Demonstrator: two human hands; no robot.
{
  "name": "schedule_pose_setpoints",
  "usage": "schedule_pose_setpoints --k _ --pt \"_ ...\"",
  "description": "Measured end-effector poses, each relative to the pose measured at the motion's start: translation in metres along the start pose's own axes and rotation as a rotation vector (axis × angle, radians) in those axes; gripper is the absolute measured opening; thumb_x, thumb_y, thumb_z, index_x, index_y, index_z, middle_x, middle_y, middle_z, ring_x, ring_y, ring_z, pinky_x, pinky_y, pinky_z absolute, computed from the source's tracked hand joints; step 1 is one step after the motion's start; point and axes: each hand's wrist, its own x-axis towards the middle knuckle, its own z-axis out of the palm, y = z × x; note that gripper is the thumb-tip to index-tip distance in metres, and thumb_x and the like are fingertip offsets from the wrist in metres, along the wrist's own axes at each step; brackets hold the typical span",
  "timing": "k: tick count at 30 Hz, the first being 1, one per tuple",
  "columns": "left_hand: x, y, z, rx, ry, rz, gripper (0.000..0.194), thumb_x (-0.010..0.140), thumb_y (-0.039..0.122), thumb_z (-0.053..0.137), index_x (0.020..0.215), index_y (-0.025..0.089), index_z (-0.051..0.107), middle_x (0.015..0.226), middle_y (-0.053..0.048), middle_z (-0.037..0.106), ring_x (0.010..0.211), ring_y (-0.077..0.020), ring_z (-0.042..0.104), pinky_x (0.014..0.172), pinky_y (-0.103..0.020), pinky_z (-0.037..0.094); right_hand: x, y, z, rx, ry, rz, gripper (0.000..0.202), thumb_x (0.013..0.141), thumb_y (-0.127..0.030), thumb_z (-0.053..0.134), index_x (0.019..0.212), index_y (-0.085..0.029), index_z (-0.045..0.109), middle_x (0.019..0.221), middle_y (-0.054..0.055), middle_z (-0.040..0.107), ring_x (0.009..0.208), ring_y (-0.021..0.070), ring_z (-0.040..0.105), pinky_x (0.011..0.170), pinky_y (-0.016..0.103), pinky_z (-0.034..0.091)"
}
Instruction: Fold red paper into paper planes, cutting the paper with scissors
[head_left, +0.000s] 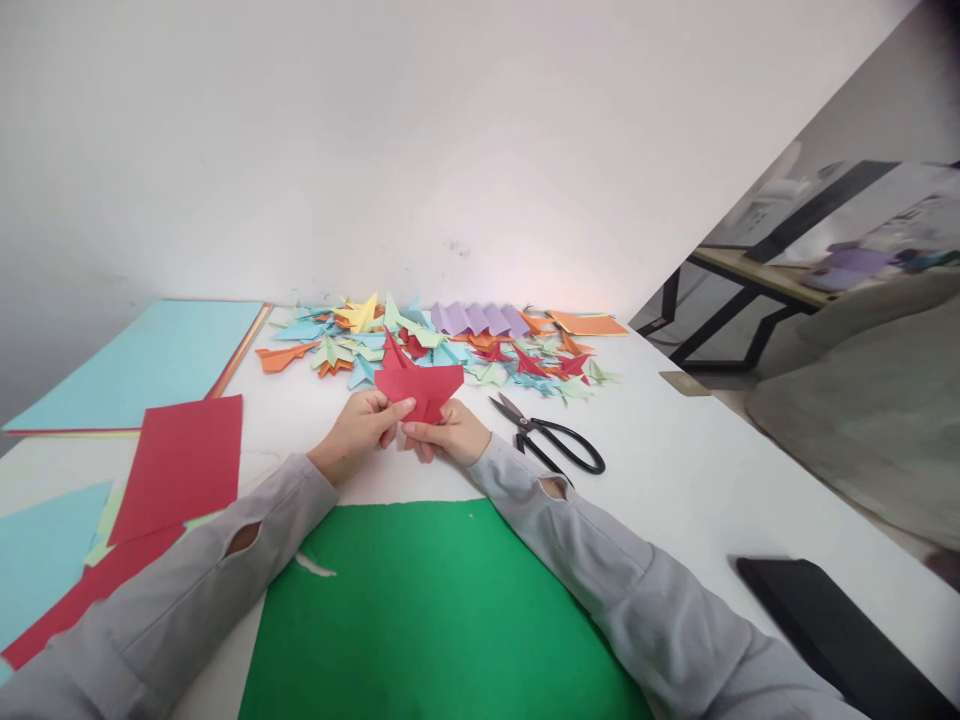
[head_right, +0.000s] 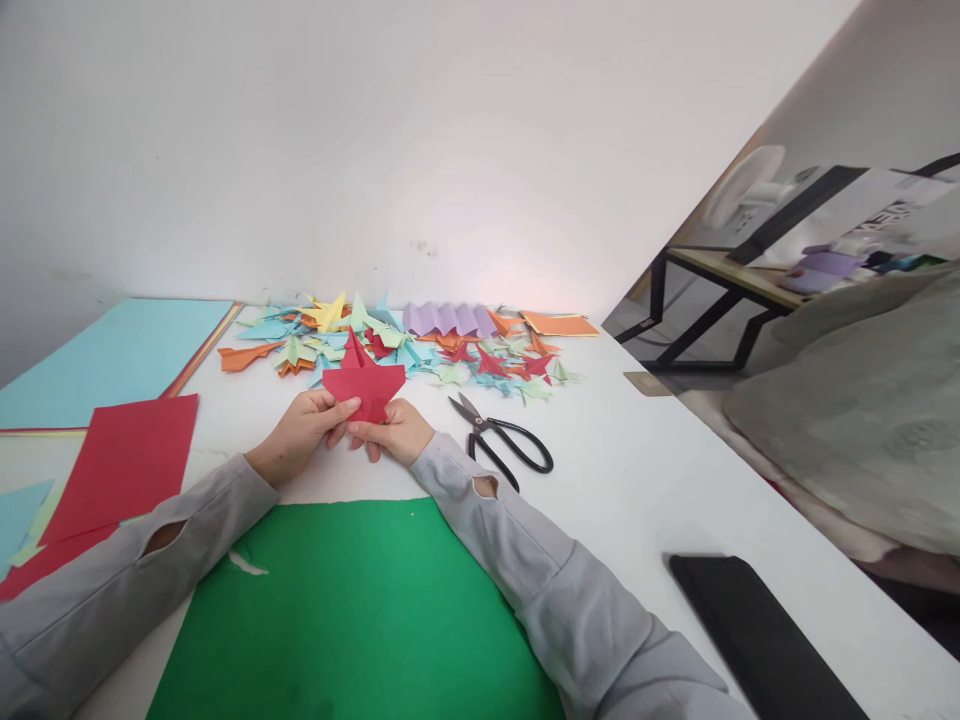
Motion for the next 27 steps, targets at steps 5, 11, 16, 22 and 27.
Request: schedule_pose_setpoints --k 5,11,16,22,27 --pt "-0.0010 -0.0010 0.0016 0.008 0.079 0.013 0.042 0.069 0.046 0.067 0.045 0.017 0.046 0.036 0.003 0.045 0.041 -0.0087 0.043 0.045 -0.022 0.030 -0.0002 -0.0021 0.0005 -0.030 0.008 -0.082 0.042 0.070 -0.053 0.063 0.059 -0.013 0.065 0.041 0.000 0.055 0.038 0.0081 0.042 0.042 0.023 0.031" --pt "-0.0010 -0.0009 -0.0012 -0.009 0.032 0.011 0.036 0.063 0.042 0.071 0.049 0.015 0.052 0.039 0.003 0.048 0.039 -0.0066 0.039 0.043 -0.022 0.029 -0.0021 -0.0067 -0.0004 -0.065 0.043 -0.035 0.046 0.068 -0.055 0.064 0.049 -0.013 0.062 0.040 0.001 0.055 0.036 0.0073 0.040 0.039 0.023 0.028" --pt "-0.0020 -0.0024 -0.0019 -0.053 -0.005 0.031 0.034 0.063 0.040 0.070 0.051 0.014 0.054 0.040 0.003 0.047 0.039 -0.0062 0.038 0.042 -0.021 0.029 -0.0008 -0.0052 0.0011 0.026 0.146 -0.015 0.056 0.070 -0.064 0.055 0.047 -0.013 0.062 0.037 0.002 0.053 0.033 0.0080 0.040 0.037 0.023 0.029" --pt "-0.0005 -0.0075 0.0002 0.122 -0.117 0.085 0.028 0.066 0.038 0.070 0.059 0.012 0.065 0.052 -0.001 0.059 0.042 -0.0062 0.042 0.041 -0.020 0.032 -0.0015 -0.0043 0.0028 -0.027 0.163 -0.005 0.064 0.071 -0.069 0.050 0.035 -0.015 0.054 0.033 0.002 0.048 0.034 0.0076 0.040 0.039 0.023 0.029" --pt "0.0001 -0.0066 -0.0005 0.137 -0.136 0.139 0.029 0.070 0.039 0.067 0.057 0.013 0.065 0.050 0.000 0.059 0.042 -0.0063 0.042 0.041 -0.019 0.032 -0.0009 -0.0027 0.0032 -0.050 0.170 0.007 0.072 0.075 -0.074 0.038 0.037 -0.015 0.056 0.034 0.004 0.050 0.034 0.0084 0.041 0.040 0.023 0.031"
